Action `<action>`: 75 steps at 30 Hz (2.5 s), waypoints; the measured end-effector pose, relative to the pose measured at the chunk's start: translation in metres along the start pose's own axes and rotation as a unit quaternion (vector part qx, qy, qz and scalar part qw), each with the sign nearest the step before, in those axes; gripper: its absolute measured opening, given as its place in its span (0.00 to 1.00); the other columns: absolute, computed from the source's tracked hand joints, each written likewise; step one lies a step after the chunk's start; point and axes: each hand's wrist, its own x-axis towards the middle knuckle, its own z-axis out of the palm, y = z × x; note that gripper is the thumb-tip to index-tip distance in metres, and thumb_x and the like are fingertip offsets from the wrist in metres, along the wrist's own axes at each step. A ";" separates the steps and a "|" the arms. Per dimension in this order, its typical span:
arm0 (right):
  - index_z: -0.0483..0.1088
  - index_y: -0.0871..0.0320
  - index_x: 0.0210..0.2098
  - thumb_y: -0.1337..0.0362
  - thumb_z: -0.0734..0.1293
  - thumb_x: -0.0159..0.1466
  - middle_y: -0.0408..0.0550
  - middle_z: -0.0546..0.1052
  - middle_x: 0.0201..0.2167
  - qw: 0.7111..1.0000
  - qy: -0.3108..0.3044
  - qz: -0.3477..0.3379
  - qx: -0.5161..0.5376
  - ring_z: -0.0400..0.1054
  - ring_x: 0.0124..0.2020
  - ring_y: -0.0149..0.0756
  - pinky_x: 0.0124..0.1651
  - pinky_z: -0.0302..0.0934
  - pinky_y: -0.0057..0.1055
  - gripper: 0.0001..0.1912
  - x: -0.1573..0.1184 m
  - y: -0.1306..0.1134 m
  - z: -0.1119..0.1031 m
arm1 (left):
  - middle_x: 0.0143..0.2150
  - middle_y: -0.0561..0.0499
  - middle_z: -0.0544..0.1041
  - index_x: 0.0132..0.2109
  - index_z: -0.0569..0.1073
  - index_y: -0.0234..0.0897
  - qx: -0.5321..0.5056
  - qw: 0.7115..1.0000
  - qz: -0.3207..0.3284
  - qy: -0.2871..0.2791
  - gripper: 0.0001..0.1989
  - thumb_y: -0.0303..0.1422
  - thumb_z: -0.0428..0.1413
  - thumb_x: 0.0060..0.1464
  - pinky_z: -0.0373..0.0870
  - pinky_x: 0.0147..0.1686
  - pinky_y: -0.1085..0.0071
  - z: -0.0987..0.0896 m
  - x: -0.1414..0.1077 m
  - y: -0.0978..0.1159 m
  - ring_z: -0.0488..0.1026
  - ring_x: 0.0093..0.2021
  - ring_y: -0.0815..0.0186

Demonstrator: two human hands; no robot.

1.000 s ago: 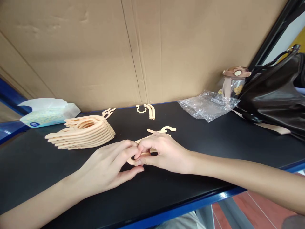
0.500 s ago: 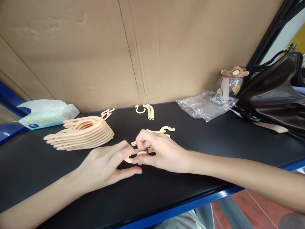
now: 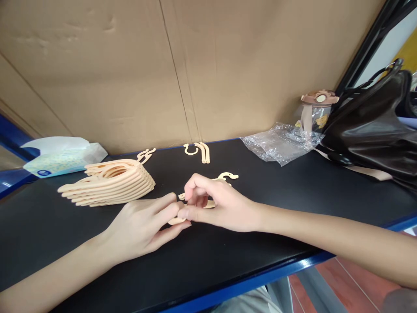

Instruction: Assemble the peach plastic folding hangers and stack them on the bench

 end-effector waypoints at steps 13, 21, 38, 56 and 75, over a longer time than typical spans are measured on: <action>0.66 0.57 0.44 0.66 0.60 0.65 0.44 0.75 0.34 0.920 0.083 -0.075 -0.376 0.68 0.32 0.29 0.38 0.60 0.28 0.08 0.000 0.010 0.002 | 0.26 0.57 0.67 0.35 0.59 0.38 -0.054 0.993 -0.104 -0.034 0.06 0.32 0.43 0.61 0.52 0.18 0.76 0.000 0.001 -0.003 0.63 0.19 0.72; 0.71 0.59 0.39 0.62 0.60 0.66 0.51 0.73 0.38 0.848 0.022 -0.095 -0.521 0.69 0.46 0.41 0.47 0.63 0.38 0.10 0.001 0.017 0.003 | 0.24 0.57 0.68 0.31 0.59 0.37 -0.048 0.985 -0.149 -0.066 0.10 0.31 0.42 0.62 0.49 0.19 0.76 -0.001 0.001 -0.003 0.63 0.19 0.72; 0.67 0.61 0.28 0.71 0.56 0.66 0.45 0.68 0.23 0.779 0.035 -0.207 -0.591 0.62 0.26 0.33 0.29 0.56 0.30 0.13 -0.003 0.012 0.009 | 0.22 0.57 0.67 0.30 0.57 0.38 -0.082 0.973 -0.199 -0.088 0.10 0.32 0.42 0.61 0.50 0.20 0.76 -0.002 0.003 -0.001 0.63 0.19 0.71; 0.65 0.60 0.30 0.71 0.55 0.66 0.45 0.67 0.25 0.781 0.037 -0.223 -0.582 0.61 0.29 0.33 0.33 0.59 0.30 0.11 -0.001 0.010 0.007 | 0.24 0.56 0.71 0.31 0.59 0.38 -0.077 0.969 -0.212 -0.097 0.10 0.33 0.41 0.61 0.52 0.19 0.76 -0.004 0.004 -0.002 0.65 0.20 0.71; 0.66 0.60 0.34 0.68 0.57 0.65 0.45 0.67 0.31 0.840 -0.009 -0.125 -0.527 0.62 0.29 0.31 0.31 0.59 0.28 0.08 0.000 0.017 0.003 | 0.22 0.56 0.67 0.32 0.58 0.38 -0.098 0.967 -0.181 -0.153 0.10 0.30 0.38 0.62 0.52 0.21 0.73 0.000 0.001 -0.002 0.65 0.20 0.68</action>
